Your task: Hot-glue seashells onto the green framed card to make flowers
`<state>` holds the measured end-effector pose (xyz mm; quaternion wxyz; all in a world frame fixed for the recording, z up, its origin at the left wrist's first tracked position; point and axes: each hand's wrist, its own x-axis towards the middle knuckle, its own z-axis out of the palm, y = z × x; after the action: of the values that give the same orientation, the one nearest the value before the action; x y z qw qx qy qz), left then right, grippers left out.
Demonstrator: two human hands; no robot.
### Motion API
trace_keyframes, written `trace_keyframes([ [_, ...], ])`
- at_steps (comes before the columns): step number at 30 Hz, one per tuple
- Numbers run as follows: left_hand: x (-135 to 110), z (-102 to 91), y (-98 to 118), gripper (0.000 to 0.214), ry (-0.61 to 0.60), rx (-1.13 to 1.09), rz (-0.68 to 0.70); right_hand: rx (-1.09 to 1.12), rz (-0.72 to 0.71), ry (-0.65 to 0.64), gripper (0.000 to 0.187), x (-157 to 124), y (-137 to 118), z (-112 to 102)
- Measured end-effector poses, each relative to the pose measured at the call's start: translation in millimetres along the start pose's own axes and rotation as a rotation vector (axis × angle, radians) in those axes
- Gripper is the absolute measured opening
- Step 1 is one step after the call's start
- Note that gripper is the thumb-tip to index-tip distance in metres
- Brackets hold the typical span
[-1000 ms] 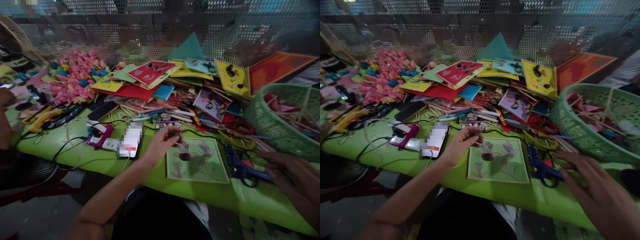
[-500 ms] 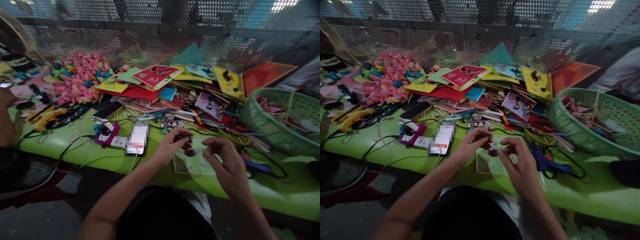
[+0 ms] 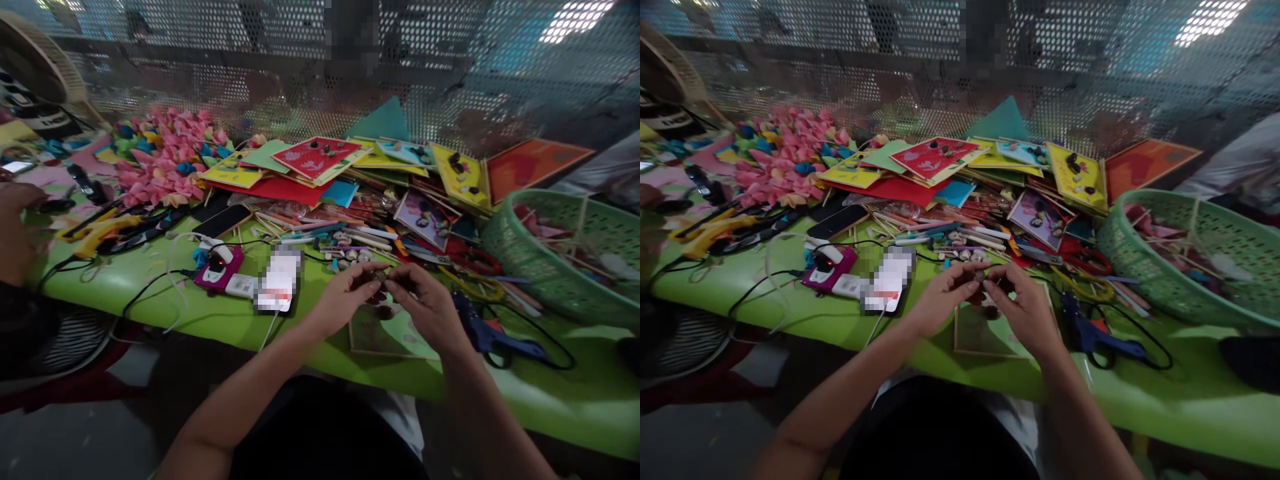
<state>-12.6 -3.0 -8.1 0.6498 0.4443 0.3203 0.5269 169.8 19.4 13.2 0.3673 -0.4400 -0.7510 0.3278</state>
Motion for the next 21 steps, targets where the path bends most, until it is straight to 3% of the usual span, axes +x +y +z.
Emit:
trace_keyframes([
  [7,-3.6,6.5,1.3,0.035,0.033,0.315,0.137,-0.047,0.115,-0.047,0.029,-6.0,-0.3,4.5],
  [15,-1.8,3.2,-0.6,0.035,-0.004,0.076,-0.036,-0.016,0.048,0.006,0.023,-10.4,4.6,2.2],
  [21,-2.0,4.8,-1.8,0.022,0.081,0.286,0.069,-0.154,0.066,-0.041,0.03,-9.5,0.3,1.3],
])
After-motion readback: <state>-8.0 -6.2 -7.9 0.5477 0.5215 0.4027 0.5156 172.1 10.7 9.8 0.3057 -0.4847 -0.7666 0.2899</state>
